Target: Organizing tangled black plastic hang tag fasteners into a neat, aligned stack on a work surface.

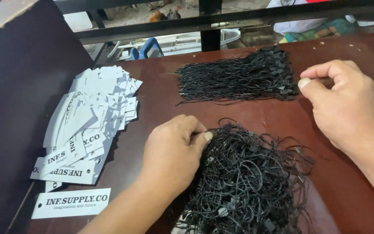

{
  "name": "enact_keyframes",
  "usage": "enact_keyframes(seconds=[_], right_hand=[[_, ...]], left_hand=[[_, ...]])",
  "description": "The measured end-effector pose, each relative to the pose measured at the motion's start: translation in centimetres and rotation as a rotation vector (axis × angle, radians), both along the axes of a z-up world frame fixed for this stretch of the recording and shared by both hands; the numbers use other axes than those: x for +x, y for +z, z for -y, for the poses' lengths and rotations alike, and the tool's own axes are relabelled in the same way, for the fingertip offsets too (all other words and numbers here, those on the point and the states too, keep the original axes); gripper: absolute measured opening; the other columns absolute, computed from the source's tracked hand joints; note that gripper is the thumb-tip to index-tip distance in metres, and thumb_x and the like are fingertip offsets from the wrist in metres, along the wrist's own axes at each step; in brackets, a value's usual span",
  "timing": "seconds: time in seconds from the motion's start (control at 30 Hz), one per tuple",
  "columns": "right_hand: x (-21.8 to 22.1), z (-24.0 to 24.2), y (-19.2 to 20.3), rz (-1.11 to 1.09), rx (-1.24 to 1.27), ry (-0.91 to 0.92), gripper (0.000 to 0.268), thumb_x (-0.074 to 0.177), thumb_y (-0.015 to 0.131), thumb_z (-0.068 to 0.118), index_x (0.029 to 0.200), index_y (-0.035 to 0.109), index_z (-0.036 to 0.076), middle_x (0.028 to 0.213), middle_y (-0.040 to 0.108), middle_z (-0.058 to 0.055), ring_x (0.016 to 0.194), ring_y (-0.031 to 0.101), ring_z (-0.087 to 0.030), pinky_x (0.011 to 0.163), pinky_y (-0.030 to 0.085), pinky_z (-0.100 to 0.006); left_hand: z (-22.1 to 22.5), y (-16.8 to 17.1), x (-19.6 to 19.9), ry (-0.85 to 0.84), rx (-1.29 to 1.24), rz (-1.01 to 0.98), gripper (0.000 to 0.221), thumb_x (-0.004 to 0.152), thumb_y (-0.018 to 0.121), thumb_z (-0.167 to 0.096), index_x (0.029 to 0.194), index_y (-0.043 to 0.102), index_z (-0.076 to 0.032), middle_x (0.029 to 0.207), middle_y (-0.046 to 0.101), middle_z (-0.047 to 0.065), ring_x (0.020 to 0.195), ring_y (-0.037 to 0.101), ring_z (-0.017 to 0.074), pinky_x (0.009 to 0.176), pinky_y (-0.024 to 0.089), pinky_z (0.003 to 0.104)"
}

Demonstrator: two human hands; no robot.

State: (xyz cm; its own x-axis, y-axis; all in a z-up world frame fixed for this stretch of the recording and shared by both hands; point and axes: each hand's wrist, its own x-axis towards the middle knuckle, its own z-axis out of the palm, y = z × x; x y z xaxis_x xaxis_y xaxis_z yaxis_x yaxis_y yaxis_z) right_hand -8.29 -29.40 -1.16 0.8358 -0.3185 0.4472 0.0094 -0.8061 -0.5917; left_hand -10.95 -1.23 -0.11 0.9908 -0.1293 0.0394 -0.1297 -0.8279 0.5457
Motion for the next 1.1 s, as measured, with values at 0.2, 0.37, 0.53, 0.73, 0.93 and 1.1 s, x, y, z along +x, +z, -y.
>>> enact_keyframes(seconds=[0.2, 0.37, 0.53, 0.73, 0.93, 1.1], right_hand=[[0.2, 0.3, -0.2, 0.003, -0.029, 0.005, 0.011, 0.1, 0.067, 0.02, 0.105, 0.076, 0.015, 0.114, 0.069, -0.002, 0.09, 0.058, -0.023, 0.085, 0.043, -0.038], [0.3, 0.4, -0.3, -0.001, -0.019, 0.005, 0.01, 0.1, 0.068, 0.019, 0.103, 0.076, 0.014, 0.116, 0.069, -0.001, 0.09, 0.058, -0.022, 0.084, 0.044, -0.038], [0.4, 0.6, -0.6, 0.048, -0.004, 0.025, 0.007, 0.101, 0.07, 0.017, 0.103, 0.076, 0.014, 0.111, 0.069, -0.002, 0.09, 0.058, -0.019, 0.086, 0.044, -0.035], [0.1, 0.2, -0.2, 0.014, 0.011, 0.004, 0.008, 0.101, 0.069, 0.019, 0.102, 0.076, 0.016, 0.111, 0.068, 0.002, 0.09, 0.058, -0.018, 0.083, 0.042, -0.035], [0.2, 0.2, -0.1, -0.018, 0.027, 0.009, 0.008, 0.102, 0.068, 0.019, 0.102, 0.076, 0.017, 0.107, 0.065, 0.0, 0.087, 0.056, -0.02, 0.084, 0.043, -0.035], [0.4, 0.5, -0.3, -0.01, -0.006, 0.012, 0.007, 0.101, 0.069, 0.02, 0.102, 0.076, 0.017, 0.108, 0.067, -0.001, 0.096, 0.06, -0.023, 0.089, 0.043, -0.037]], left_hand=[[-0.8, 5.0, -1.0, 0.036, 0.149, -0.059, 0.022, 0.088, 0.057, -0.026, 0.099, 0.076, -0.023, 0.099, 0.077, 0.001, 0.093, 0.07, 0.0265, 0.081, 0.055, 0.044], [-1.4, 6.4, -1.2, -0.081, 0.499, -0.333, 0.029, 0.078, 0.052, -0.019, 0.103, 0.067, -0.017, 0.112, 0.07, 0.007, 0.105, 0.063, 0.0365, 0.084, 0.051, 0.05], [-0.8, 7.4, -2.3, -0.128, 0.793, -0.403, 0.023, 0.084, 0.053, -0.017, 0.105, 0.062, -0.016, 0.1, 0.073, 0.012, 0.093, 0.07, 0.0418, 0.079, 0.057, 0.051], [-0.5, 5.9, -1.7, -0.29, 0.864, -0.387, 0.022, 0.083, 0.051, -0.003, 0.079, 0.068, -0.017, 0.078, 0.071, 0.005, 0.076, 0.068, 0.0315, 0.065, 0.055, 0.045], [0.3, 9.6, -3.0, -0.14, 0.508, -0.585, 0.018, 0.078, 0.059, -0.023, 0.094, 0.061, -0.014, 0.101, 0.075, 0.008, 0.091, 0.068, 0.0338, 0.074, 0.052, 0.044], [0.1, 8.3, -3.2, -0.205, 0.58, -0.526, 0.013, 0.087, 0.051, -0.009, 0.099, 0.055, -0.014, 0.094, 0.07, 0.011, 0.077, 0.065, 0.0383, 0.065, 0.051, 0.05]])
